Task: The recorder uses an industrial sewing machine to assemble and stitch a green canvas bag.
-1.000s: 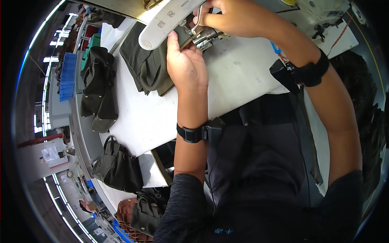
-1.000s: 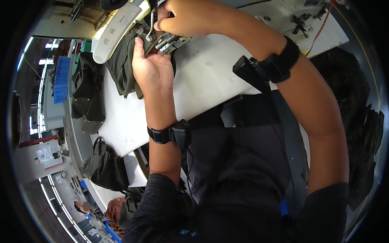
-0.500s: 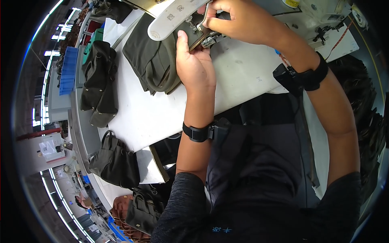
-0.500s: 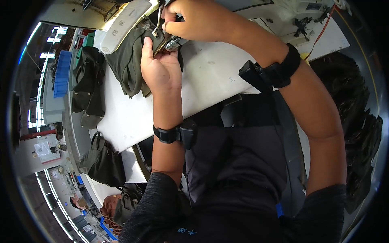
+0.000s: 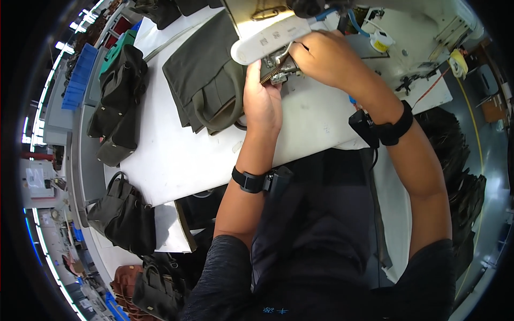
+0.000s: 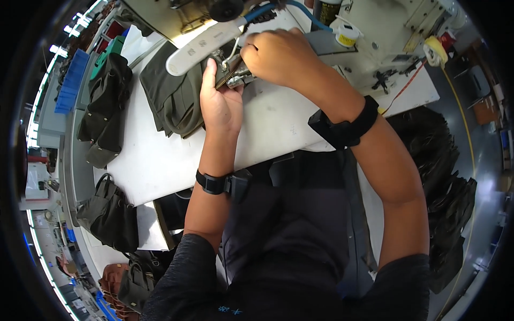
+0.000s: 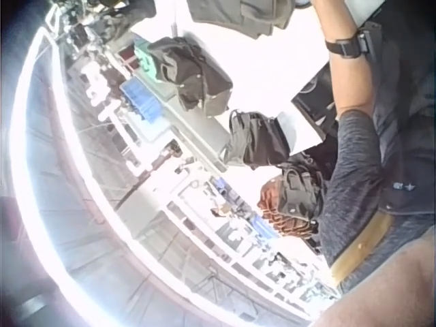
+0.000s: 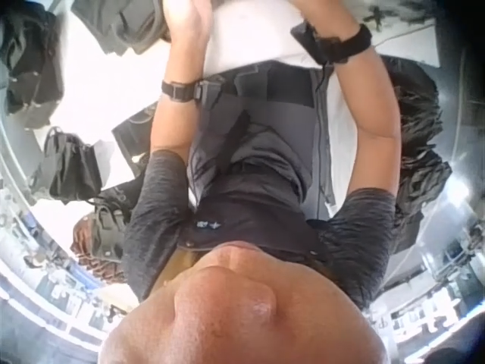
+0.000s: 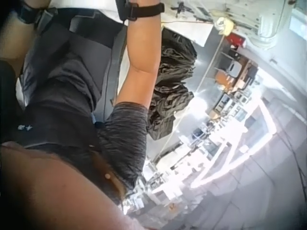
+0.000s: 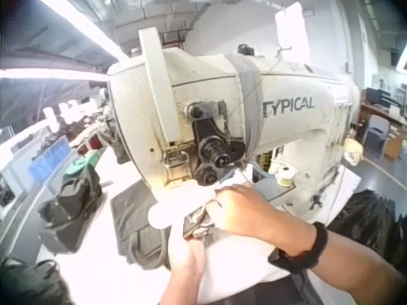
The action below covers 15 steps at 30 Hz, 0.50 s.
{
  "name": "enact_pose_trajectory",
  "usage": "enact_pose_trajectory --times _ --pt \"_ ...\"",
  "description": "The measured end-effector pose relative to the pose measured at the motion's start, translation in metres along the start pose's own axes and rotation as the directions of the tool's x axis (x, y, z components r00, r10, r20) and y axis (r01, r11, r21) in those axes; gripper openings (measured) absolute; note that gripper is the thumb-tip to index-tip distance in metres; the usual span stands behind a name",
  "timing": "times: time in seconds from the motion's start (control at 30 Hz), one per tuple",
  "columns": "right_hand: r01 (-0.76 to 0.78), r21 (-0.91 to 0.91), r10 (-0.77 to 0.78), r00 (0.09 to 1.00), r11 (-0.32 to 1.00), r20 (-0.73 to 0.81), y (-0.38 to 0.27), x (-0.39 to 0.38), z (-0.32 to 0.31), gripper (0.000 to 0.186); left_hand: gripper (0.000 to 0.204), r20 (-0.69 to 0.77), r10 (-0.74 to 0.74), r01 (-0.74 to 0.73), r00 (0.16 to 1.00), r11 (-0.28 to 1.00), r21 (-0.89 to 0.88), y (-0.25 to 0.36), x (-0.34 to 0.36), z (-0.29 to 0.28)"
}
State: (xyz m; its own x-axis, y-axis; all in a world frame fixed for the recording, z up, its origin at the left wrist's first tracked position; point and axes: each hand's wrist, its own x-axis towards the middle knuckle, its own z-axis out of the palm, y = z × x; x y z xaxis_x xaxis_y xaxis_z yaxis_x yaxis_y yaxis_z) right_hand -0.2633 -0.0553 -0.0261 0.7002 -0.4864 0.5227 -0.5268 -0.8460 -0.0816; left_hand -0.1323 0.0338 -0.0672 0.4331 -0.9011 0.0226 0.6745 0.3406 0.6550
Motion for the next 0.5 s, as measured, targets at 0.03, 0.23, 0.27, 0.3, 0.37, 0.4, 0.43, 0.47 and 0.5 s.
enact_pose_trajectory --times 0.03,0.23,0.27,0.3,0.37,0.4,0.43,0.47,0.5 --pt "-0.148 0.086 0.144 0.988 0.985 0.053 -0.005 0.003 -0.007 0.025 0.038 0.025 0.002 -0.001 1.000 1.000 -0.029 0.000 0.001 0.000" --pt "-0.236 0.118 0.251 0.959 0.965 -0.129 -0.004 0.018 0.021 0.032 0.038 0.079 0.023 -0.009 0.997 0.985 -0.170 -0.004 0.015 -0.010" --pt "-0.160 0.004 0.157 0.959 0.987 -0.235 -0.001 0.021 0.025 0.033 0.040 0.114 0.028 -0.006 0.993 0.981 -0.193 -0.002 0.018 -0.014" --pt "-0.035 -0.135 0.030 0.999 0.990 -0.040 0.000 0.022 0.023 0.030 0.041 0.096 0.025 -0.007 0.995 0.984 -0.180 0.000 0.019 -0.023" --pt "0.059 -0.070 -0.066 0.992 0.996 -0.110 0.031 0.011 0.042 0.018 0.040 0.123 0.000 0.023 0.992 0.983 -0.184 -0.006 0.017 -0.009" --pt "0.151 -0.010 -0.150 0.975 0.989 -0.166 0.044 0.013 0.054 0.014 0.040 0.143 -0.016 0.041 0.990 0.983 -0.179 -0.012 0.019 -0.009" --pt "0.132 -0.004 -0.132 0.982 0.991 -0.132 0.051 0.015 0.061 0.013 0.039 0.133 -0.046 0.064 0.990 0.988 -0.141 -0.014 0.018 -0.009" --pt "0.112 -0.001 -0.112 0.989 0.994 -0.100 0.048 0.019 0.062 0.011 0.040 0.122 -0.075 0.088 0.990 0.991 -0.102 -0.015 0.017 -0.008" --pt "0.080 0.165 -0.063 0.993 0.983 -0.104 0.017 0.025 0.044 0.011 0.040 0.091 -0.086 0.091 0.992 0.995 -0.043 -0.011 0.014 -0.017"
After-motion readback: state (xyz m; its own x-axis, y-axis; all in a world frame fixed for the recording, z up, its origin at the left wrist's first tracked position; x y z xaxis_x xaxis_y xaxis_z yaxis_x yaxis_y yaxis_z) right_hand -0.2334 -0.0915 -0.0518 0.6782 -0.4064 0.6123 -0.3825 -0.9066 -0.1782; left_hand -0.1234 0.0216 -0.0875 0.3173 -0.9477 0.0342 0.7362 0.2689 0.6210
